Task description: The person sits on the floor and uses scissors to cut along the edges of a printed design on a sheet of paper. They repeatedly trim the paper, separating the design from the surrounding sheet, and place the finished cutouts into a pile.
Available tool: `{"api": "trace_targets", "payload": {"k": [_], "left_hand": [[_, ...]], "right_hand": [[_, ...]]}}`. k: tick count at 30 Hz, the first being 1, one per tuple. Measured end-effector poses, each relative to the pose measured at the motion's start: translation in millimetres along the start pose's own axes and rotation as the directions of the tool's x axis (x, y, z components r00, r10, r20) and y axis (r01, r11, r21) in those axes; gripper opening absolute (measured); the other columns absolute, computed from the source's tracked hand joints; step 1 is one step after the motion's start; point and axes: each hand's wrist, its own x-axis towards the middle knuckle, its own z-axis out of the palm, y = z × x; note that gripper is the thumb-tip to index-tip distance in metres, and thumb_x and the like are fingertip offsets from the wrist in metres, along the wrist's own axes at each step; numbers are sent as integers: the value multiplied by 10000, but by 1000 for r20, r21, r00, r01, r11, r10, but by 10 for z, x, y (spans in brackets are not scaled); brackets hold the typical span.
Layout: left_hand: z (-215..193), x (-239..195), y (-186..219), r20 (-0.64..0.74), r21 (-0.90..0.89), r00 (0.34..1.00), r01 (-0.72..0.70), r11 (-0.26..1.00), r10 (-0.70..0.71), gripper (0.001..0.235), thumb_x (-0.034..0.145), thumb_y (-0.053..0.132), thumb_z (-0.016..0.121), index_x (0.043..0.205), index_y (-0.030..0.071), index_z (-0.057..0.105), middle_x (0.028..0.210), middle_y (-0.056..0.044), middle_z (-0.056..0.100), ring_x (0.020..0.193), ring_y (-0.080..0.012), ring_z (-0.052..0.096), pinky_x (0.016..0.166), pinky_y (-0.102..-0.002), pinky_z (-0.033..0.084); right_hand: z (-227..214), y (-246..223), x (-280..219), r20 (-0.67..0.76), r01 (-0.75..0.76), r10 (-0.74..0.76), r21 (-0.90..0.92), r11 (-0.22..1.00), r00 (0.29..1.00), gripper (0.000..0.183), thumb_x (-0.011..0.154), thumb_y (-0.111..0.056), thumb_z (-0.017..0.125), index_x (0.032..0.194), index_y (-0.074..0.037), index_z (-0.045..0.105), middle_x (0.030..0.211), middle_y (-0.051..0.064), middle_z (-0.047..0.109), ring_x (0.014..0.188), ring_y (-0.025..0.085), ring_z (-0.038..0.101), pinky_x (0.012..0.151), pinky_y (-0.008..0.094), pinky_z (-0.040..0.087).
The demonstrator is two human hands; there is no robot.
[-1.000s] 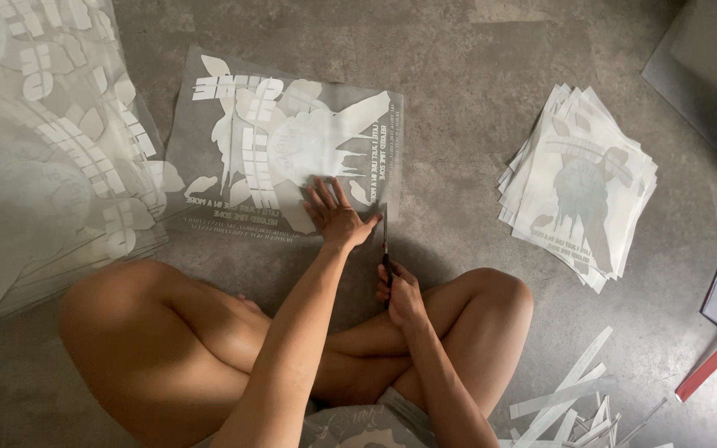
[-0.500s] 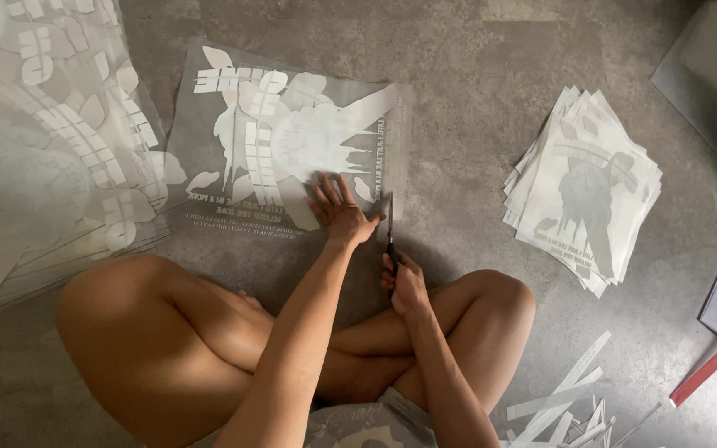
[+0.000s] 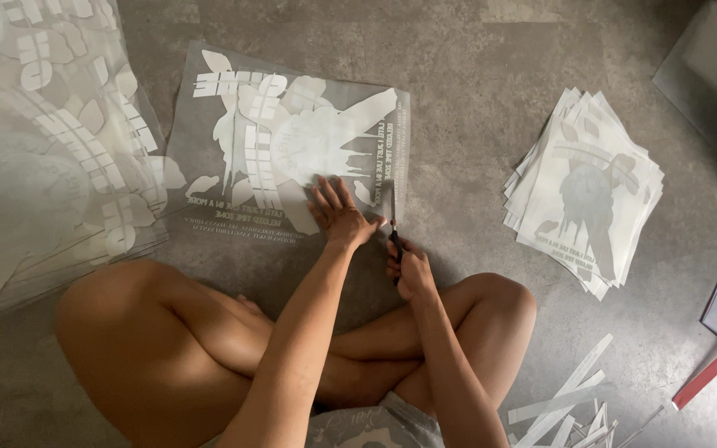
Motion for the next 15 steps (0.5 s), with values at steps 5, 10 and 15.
{"api": "trace_targets", "payload": {"k": [5,10,15], "left_hand": [[52,68,-12,20,55,1000,14,998,-15,1172,678,636,602,1427,44,-79,1453,-224,-198,1321,-426,-200,1036,-564,-158],[4,37,7,20,12,1000,14,1000,-14,1141,701,621,581,1427,47,-86,1453,-218,-211,1320,-426,-208,1045,-554,-138],[-91,-7,59,54,5,998,35,999,-35,1106,728,566,579,1422,49,-110,1437,-219,-245,1310,-428,-231,1045,-555,-129]], "right_hand": [[-24,-2,144,-11,-15,15,6,1000,1000,341,821,-30,581,1119,107,490,633,0,338,505,57,310,436,173,262],[27,-61,247,-19,-13,13,15,1000,1000,325,804,-32,604,1087,95,507,619,3,351,492,57,310,422,168,261],[45,-145,366,-20,-12,12,9,1000,1000,289,800,-37,612,1052,79,532,616,1,352,494,55,303,409,162,256]]}}
